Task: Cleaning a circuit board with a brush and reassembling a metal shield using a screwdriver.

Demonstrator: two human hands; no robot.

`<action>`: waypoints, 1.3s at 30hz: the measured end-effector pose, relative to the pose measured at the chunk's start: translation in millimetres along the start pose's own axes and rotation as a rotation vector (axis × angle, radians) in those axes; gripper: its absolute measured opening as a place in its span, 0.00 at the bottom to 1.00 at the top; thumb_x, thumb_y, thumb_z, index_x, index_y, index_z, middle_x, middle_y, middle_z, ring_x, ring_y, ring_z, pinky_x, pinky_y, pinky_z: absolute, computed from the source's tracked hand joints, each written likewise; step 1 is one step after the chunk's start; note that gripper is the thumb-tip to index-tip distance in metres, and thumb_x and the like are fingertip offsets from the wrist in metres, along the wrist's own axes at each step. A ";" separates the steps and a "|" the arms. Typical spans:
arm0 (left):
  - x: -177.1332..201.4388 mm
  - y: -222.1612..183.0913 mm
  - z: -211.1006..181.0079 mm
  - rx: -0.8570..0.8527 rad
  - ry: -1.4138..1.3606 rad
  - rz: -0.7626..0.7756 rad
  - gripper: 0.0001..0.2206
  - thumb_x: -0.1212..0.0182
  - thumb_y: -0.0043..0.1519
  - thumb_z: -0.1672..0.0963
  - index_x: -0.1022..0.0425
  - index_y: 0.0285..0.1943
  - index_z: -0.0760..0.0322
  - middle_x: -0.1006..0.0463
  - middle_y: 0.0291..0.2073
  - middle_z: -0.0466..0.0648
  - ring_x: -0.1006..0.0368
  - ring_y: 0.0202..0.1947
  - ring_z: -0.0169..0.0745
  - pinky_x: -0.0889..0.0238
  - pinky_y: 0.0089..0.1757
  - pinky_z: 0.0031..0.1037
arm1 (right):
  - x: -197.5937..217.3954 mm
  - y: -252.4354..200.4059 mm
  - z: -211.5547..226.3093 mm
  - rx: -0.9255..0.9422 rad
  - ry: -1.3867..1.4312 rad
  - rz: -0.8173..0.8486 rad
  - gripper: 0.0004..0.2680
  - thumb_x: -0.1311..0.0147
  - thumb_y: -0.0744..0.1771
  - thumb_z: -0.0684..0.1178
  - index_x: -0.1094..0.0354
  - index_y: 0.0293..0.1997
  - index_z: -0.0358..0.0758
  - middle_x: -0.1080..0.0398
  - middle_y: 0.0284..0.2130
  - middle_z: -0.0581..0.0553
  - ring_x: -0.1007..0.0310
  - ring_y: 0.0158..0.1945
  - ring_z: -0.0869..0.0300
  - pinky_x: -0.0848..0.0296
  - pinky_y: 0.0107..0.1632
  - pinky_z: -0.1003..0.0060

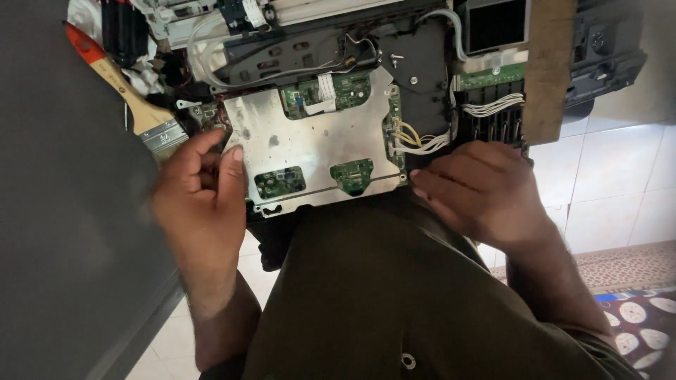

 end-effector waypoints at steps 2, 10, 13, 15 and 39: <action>1.8 -1.2 -6.1 -0.030 0.019 -0.018 0.10 0.33 0.69 0.62 0.21 0.57 0.74 0.24 0.31 0.49 0.31 0.29 0.32 0.35 0.30 0.24 | -4.4 -5.5 -0.9 0.015 -0.093 -0.011 0.03 0.33 0.68 0.42 0.22 0.41 0.38 0.23 0.35 0.45 0.28 0.35 0.53 0.34 0.35 0.61; 3.1 -0.8 -7.3 -0.125 0.076 -0.038 0.09 0.32 0.69 0.63 0.20 0.55 0.76 0.20 0.36 0.53 0.28 0.33 0.38 0.33 0.34 0.28 | -12.2 -6.2 3.9 0.029 -0.174 -0.024 0.02 0.35 0.69 0.42 0.24 0.40 0.43 0.24 0.35 0.49 0.30 0.35 0.55 0.42 0.38 0.60; 3.6 0.8 -13.7 -0.202 0.090 -0.036 0.07 0.32 0.68 0.65 0.19 0.54 0.79 0.19 0.39 0.56 0.26 0.36 0.43 0.30 0.37 0.32 | -13.7 -6.3 4.4 0.039 -0.162 -0.029 0.02 0.36 0.69 0.41 0.23 0.40 0.43 0.24 0.35 0.49 0.30 0.36 0.56 0.43 0.41 0.59; 3.6 1.9 -17.4 -0.223 0.078 -0.032 0.07 0.32 0.68 0.66 0.19 0.53 0.81 0.19 0.38 0.57 0.27 0.33 0.42 0.31 0.34 0.31 | -12.9 -7.1 4.4 0.043 -0.154 -0.038 0.02 0.36 0.69 0.41 0.23 0.41 0.43 0.25 0.36 0.50 0.30 0.36 0.56 0.43 0.43 0.60; 4.2 -2.5 -9.4 -0.147 0.074 -0.073 0.07 0.30 0.69 0.66 0.20 0.53 0.82 0.18 0.39 0.60 0.24 0.37 0.44 0.27 0.39 0.32 | -12.6 -9.9 -1.2 0.071 -0.076 -0.116 0.02 0.40 0.70 0.40 0.21 0.43 0.41 0.22 0.37 0.47 0.28 0.38 0.54 0.42 0.44 0.58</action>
Point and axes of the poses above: each hand's wrist, its own y-axis towards the middle knuckle, its own x-axis out of the back of the hand, z = x × y, the point moved 8 cm from there along y, towards the middle knuckle
